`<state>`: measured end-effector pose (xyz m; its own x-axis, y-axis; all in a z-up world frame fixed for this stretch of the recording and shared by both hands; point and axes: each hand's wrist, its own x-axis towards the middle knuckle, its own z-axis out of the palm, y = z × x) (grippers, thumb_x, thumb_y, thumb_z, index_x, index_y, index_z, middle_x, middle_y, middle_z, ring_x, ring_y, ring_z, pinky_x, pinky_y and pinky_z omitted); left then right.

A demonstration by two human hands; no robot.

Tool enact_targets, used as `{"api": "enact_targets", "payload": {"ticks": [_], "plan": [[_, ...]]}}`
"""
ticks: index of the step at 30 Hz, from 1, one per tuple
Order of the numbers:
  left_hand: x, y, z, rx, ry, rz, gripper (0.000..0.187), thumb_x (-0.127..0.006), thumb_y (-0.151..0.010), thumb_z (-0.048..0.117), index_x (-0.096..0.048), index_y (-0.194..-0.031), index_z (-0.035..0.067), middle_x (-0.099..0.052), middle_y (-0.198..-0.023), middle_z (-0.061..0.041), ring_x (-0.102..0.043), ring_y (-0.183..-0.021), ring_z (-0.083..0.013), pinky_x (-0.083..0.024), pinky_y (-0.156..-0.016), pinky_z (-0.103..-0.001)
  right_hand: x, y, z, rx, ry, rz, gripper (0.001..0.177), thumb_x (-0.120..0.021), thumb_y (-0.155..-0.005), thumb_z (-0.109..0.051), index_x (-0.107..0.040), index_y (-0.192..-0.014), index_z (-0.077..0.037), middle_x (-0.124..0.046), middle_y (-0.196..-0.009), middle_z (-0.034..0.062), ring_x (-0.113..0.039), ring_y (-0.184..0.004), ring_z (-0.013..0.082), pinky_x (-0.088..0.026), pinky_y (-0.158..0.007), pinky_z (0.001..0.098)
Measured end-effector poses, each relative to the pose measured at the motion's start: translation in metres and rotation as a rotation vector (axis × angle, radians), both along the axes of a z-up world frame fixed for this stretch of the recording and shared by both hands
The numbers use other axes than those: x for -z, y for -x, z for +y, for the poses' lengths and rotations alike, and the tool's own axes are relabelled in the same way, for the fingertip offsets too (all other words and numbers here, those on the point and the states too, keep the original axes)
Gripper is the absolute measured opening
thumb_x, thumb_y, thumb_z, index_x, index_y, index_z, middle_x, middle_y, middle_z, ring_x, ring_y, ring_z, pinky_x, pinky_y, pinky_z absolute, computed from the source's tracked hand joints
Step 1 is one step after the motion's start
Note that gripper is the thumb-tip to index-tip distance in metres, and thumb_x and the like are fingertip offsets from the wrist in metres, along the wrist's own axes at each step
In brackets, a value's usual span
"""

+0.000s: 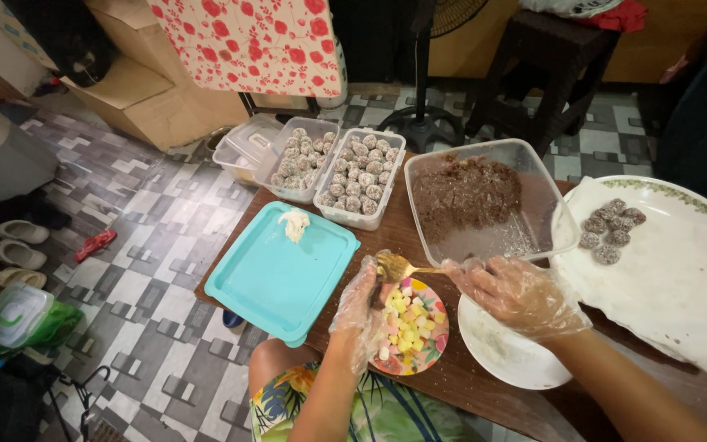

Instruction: The person scoops a dark mixture from a container using a spoon and rolls it into a ball with gloved hands. They then roll the ball in a bowl of white powder and place it on a plate. The process is repeated with colorful marshmallows being added to the mixture.

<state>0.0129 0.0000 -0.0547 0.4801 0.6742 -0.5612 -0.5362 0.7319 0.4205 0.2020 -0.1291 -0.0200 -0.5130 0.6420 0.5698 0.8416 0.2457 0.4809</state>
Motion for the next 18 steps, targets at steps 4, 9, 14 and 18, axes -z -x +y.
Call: {"api": "enact_targets", "payload": {"ticks": [4,9,14,18], "plan": [[-0.046,0.008,-0.017,0.028,-0.072,0.092,0.022,-0.067,-0.086,0.016,-0.064,-0.099,0.000,-0.061,-0.096,-0.014,-0.060,-0.090,-0.0224,-0.057,-0.078,-0.020,-0.012,0.008,-0.001,0.014,-0.004,-0.030,0.012,-0.052,-0.090,-0.013,-0.063,-0.091,-0.008,-0.057,-0.088,0.0135,-0.055,-0.065,0.0269,-0.044,-0.052,0.0345],[0.023,0.002,0.013,0.021,-0.120,0.096,0.026,-0.073,-0.082,0.028,-0.067,-0.099,0.010,-0.065,-0.091,-0.009,-0.063,-0.076,-0.0188,-0.059,-0.057,-0.017,-0.016,0.014,-0.001,0.070,-0.031,-0.034,0.024,-0.059,-0.086,-0.009,-0.063,-0.109,-0.008,-0.061,-0.084,0.0097,-0.059,-0.067,0.0214,-0.047,-0.052,0.0285],[-0.034,0.010,0.000,0.053,-0.075,0.010,0.079,-0.072,-0.069,0.021,-0.039,-0.141,0.011,-0.042,-0.142,-0.016,-0.062,-0.098,-0.0311,-0.057,-0.082,-0.038,-0.026,0.009,-0.001,0.109,-0.059,-0.217,0.040,-0.058,-0.087,0.001,-0.052,-0.127,0.000,-0.056,-0.090,0.0083,-0.051,-0.065,0.0174,-0.043,-0.054,0.0285],[-0.019,0.006,0.003,0.037,-0.061,-0.050,0.043,-0.067,-0.077,0.011,-0.052,-0.113,-0.005,-0.055,-0.100,-0.022,-0.060,-0.085,-0.0271,-0.055,-0.084,-0.036,-0.039,0.015,0.001,0.072,-0.143,-0.156,0.038,-0.065,-0.089,-0.005,-0.054,-0.125,-0.001,-0.057,-0.087,0.0052,-0.051,-0.061,0.0122,-0.041,-0.052,0.0247]]}}
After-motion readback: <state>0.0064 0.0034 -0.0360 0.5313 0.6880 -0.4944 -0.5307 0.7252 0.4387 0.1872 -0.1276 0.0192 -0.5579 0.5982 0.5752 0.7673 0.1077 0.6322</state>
